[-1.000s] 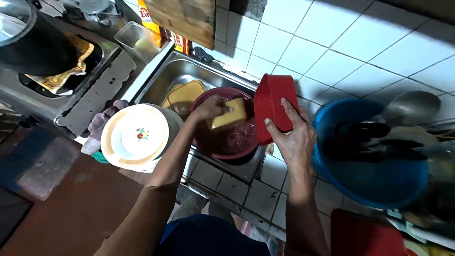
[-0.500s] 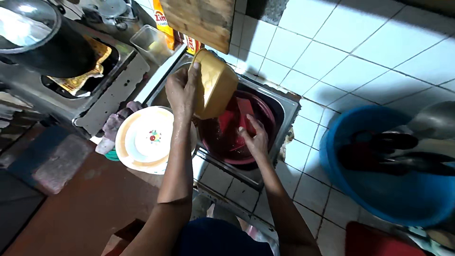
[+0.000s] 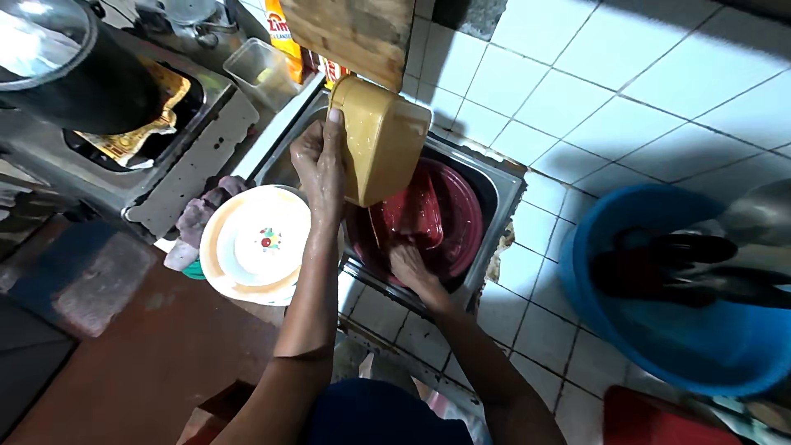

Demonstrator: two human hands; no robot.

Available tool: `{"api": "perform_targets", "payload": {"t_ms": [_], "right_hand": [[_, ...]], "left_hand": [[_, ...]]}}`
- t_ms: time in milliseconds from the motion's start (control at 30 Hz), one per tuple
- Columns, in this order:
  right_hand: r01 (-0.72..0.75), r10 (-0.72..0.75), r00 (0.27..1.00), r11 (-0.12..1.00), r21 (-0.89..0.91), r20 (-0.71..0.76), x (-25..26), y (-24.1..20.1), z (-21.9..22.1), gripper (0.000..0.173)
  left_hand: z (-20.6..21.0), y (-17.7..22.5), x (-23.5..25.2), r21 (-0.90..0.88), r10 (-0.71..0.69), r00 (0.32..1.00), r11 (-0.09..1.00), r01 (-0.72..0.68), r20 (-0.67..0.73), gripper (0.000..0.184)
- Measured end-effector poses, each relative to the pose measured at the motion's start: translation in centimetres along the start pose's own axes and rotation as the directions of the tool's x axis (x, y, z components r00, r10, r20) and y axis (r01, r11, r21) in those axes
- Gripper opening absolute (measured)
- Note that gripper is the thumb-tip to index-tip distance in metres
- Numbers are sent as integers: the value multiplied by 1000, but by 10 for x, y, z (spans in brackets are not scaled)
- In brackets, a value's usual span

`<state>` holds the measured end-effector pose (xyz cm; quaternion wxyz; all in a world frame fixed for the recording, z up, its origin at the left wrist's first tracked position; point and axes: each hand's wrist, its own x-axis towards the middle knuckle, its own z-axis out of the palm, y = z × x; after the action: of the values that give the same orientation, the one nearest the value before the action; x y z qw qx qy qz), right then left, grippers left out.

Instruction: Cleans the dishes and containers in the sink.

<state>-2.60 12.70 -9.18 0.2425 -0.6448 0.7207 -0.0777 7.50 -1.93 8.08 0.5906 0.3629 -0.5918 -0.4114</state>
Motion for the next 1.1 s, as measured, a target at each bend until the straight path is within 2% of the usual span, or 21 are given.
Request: {"api": "perform_targets", "payload": {"t_ms": [33, 133, 200, 267, 333, 400, 433, 533, 600, 667, 733, 767, 833, 900, 967, 1033, 1100], "right_hand": [[45, -45, 999, 999, -18, 9, 0, 1, 1, 29], [115, -108, 987, 992, -49, 122, -4, 9, -10, 45], [147, -139, 984, 987, -64, 113, -8, 15, -16, 33], [221, -223, 973, 974, -49, -57, -16, 15, -20, 25], [254, -232, 939, 965, 60, -255, -26, 7, -30, 23], [214, -101, 936, 924, 318, -337, -38, 1, -49, 24], [209, -27, 926, 867, 453, -376, -42, 3, -55, 24], [301, 179, 835, 643, 704, -520, -46, 20, -69, 25], [340, 394, 765, 425, 839, -509, -45, 34, -75, 24], [356, 620, 702, 122, 926, -351, -46, 42, -82, 25], [396, 698, 695, -172, 902, -172, -47, 58, -81, 24], [420, 721, 687, -290, 860, -93, -48, 66, -78, 23], [447, 771, 635, -423, 788, 54, -50, 73, -76, 23], [466, 785, 609, -473, 748, 117, -55, 73, -77, 23], [497, 801, 591, -454, 739, 96, -58, 69, -77, 22], [522, 796, 605, -367, 770, -30, -65, 66, -73, 23], [507, 768, 620, -235, 829, -161, -73, 63, -70, 29]], "left_hand": [[-1, 3, 0, -8, -4, 1000, 1000, 4, -1, 35], [-4, 14, 2, -35, 0, 1000, 999, -1, -7, 36], [-5, 20, 4, -51, 16, 999, 999, -18, -30, 37], [-8, 25, 5, -71, 46, 998, 996, -49, -52, 36], [-10, 29, 6, -89, 79, 994, 992, -85, -72, 36], [-11, 36, 5, -107, 106, 991, 988, -115, -86, 36], [-12, 40, 4, -109, 113, 989, 987, -122, -92, 36], [-11, 48, 0, -116, 145, 983, 981, -158, -111, 36], [-10, 52, -2, -118, 180, 977, 974, -194, -117, 34], [-8, 55, -3, -126, 214, 969, 965, -230, -126, 34], [-7, 56, -3, -130, 229, 964, 960, -247, -138, 35], [-7, 55, -3, -133, 232, 962, 959, -251, -140, 35], [-5, 50, -1, -134, 233, 961, 958, -253, -146, 35], [-4, 40, 0, -111, 203, 967, 969, -221, -153, 35], [-1, 28, 0, -106, 159, 977, 979, -174, -139, 35], [2, 17, -3, -110, 63, 990, 991, -77, -127, 36], [4, 7, -8, -103, -96, 991, 991, 86, -93, 37]]}}
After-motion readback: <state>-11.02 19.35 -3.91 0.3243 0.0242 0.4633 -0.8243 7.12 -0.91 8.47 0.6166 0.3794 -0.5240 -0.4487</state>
